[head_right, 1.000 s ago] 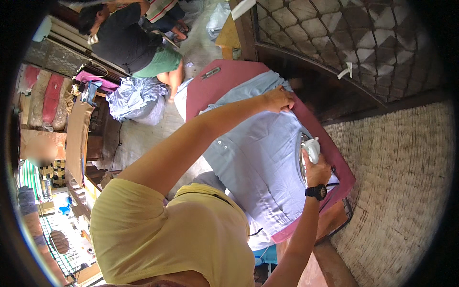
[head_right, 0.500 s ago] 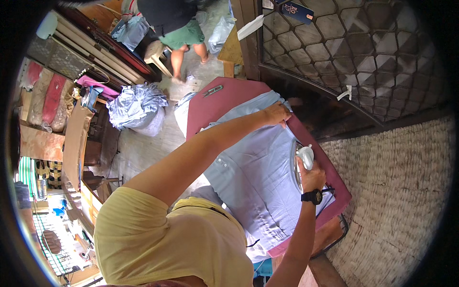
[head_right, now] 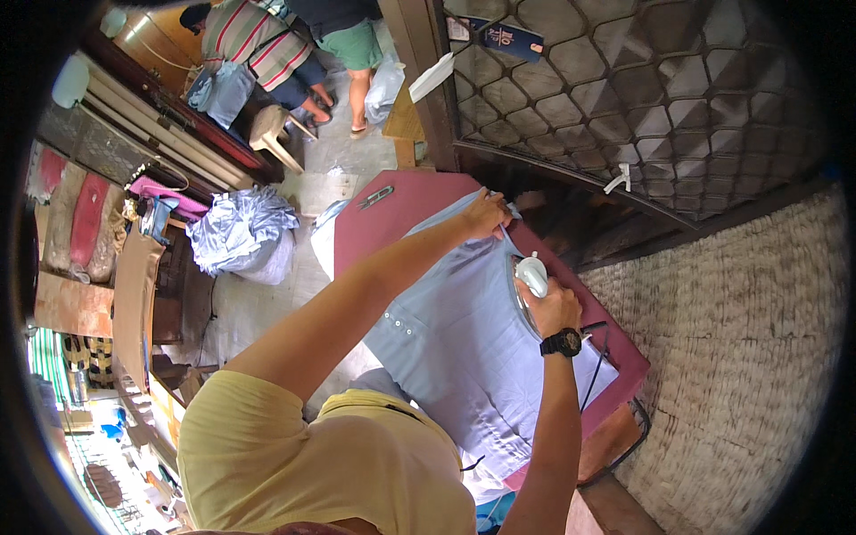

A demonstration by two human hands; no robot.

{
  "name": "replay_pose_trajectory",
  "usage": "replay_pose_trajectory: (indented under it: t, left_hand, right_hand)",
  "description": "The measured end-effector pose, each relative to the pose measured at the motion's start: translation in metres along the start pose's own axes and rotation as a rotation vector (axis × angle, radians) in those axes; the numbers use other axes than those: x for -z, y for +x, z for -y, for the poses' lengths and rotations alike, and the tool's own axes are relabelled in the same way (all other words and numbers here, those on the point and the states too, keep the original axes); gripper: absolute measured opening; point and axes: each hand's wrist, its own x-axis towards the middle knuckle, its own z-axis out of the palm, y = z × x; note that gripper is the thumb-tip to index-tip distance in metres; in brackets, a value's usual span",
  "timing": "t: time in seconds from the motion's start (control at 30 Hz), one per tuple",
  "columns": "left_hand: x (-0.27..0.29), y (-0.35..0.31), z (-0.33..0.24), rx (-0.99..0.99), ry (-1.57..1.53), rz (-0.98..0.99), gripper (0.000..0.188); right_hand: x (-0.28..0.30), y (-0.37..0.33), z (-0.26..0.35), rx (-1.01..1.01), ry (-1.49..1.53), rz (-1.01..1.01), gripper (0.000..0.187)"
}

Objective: The person irons a light blue shirt on a pink ironing board, smoothing the fabric by hand and using an iron to press the torso and sleeves.

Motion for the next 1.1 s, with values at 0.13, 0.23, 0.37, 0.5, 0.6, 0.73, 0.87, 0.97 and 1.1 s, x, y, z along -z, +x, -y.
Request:
replay_pose_trajectory:
  t: [0.13, 0.23, 0.37, 0.5, 0.6, 0.73, 0.87, 0.97, 1.1]
  left_hand:
    - [-0.011, -0.008, 0.006, 0.079, -0.228, -0.073, 0.032]
    - [-0.006, -0.008, 0.001, 0.088, -0.22, -0.07, 0.028]
    - [0.001, -0.006, -0.002, 0.079, -0.202, -0.026, 0.025]
    - [-0.017, -0.01, 0.004, 0.115, -0.2, -0.077, 0.028]
    - [-0.017, -0.008, 0.002, 0.133, -0.212, -0.113, 0.024]
    - [-0.015, -0.011, -0.001, 0.125, -0.279, -0.138, 0.022]
    - [-0.012, -0.013, -0.004, 0.137, -0.283, -0.132, 0.024]
    - [-0.014, -0.013, -0.002, 0.151, -0.246, -0.146, 0.023]
    - [-0.008, -0.014, -0.003, 0.139, -0.287, -0.116, 0.022]
  right_hand:
    - [0.0, 0.011, 0.012, 0.011, 0.01, 0.024, 0.064]
    - [0.005, 0.004, 0.007, -0.042, 0.009, 0.074, 0.064]
    - [0.008, -0.015, -0.01, -0.045, -0.005, 0.041, 0.068]
    - [0.007, -0.004, 0.007, -0.02, -0.004, 0.033, 0.068]
    - [-0.003, 0.009, 0.014, -0.029, -0.008, 0.046, 0.067]
    - [0.006, -0.008, 0.008, -0.076, -0.02, 0.05, 0.063]
    - [0.0, -0.015, -0.004, -0.087, 0.001, 0.057, 0.063]
    - [-0.007, 0.003, 0.006, -0.089, 0.021, 0.105, 0.067]
    - [-0.001, 0.001, 0.012, -0.061, -0.002, 0.065, 0.068]
